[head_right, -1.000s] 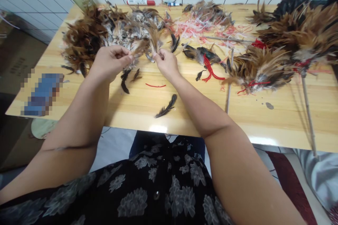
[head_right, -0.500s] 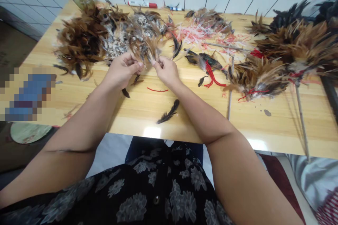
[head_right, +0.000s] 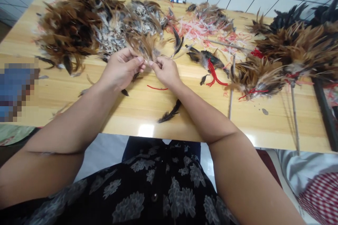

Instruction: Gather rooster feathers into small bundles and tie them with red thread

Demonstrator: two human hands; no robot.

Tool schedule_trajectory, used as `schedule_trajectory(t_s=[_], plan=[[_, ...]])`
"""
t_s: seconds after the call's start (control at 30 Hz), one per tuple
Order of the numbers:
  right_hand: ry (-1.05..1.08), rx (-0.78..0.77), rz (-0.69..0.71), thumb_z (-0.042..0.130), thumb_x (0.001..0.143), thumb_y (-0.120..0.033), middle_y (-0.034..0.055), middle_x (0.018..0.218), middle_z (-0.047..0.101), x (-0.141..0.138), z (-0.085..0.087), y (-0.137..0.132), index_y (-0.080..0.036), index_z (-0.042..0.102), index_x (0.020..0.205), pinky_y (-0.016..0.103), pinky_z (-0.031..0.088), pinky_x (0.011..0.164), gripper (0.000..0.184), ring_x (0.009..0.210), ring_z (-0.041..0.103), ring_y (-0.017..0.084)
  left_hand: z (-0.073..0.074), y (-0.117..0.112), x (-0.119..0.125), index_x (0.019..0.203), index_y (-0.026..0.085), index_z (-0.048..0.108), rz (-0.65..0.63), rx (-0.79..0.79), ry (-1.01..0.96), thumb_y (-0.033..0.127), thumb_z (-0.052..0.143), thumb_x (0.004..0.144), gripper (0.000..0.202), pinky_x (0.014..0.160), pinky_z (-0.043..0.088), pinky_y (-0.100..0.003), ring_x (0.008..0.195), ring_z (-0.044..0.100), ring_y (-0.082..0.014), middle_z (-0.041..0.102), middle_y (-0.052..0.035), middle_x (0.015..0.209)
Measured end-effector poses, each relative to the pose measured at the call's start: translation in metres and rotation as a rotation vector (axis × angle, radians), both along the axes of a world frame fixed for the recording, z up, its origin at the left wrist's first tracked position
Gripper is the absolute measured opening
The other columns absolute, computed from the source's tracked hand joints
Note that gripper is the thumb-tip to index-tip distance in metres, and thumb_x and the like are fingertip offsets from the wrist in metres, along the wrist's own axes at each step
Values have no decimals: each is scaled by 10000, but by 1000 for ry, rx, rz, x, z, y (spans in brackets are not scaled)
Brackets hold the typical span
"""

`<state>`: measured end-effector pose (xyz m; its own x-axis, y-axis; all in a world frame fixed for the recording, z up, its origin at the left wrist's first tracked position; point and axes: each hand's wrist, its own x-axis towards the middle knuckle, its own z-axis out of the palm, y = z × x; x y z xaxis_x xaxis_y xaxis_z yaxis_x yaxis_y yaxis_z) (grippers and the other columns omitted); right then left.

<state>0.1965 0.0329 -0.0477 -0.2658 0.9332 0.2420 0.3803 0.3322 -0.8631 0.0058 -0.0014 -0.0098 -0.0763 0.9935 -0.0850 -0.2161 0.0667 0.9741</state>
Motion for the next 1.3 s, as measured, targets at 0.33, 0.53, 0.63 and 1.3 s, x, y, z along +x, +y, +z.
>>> schedule_trajectory(t_s=[0.33, 0.53, 0.63, 1.3], plan=[[3, -32, 9, 992, 1059, -721, -21, 792, 425, -1, 2, 2, -284, 457, 732, 397, 496, 927, 764, 903, 491, 211, -9, 3, -4, 870, 217, 720, -4, 50, 79, 116, 1158, 1029, 477, 651, 631, -206, 714, 788, -160, 755, 21, 799], [52, -54, 8, 1010, 1070, -673, -28, 802, 438, 0, 0, 2, -272, 512, 744, 390, 477, 911, 717, 892, 498, 197, -8, 3, -1, 831, 209, 715, 24, 26, 46, -2, 1079, 1047, 473, 611, 605, -187, 624, 740, -134, 718, 33, 728], [37, -51, 32, 1025, 1075, -619, -28, 809, 457, 0, 0, 3, -267, 513, 741, 390, 466, 916, 706, 898, 514, 194, -8, 2, 3, 794, 205, 719, 40, 57, 46, -132, 930, 1060, 478, 590, 573, -175, 604, 715, -125, 718, 33, 690], [162, -91, 18, 970, 1101, -741, -47, 820, 429, 5, -15, 12, -273, 523, 821, 321, 424, 807, 705, 862, 463, 162, -4, 2, 2, 759, 212, 770, 78, 30, 171, 9, 973, 1118, 459, 654, 537, -252, 654, 665, -145, 696, 21, 713]])
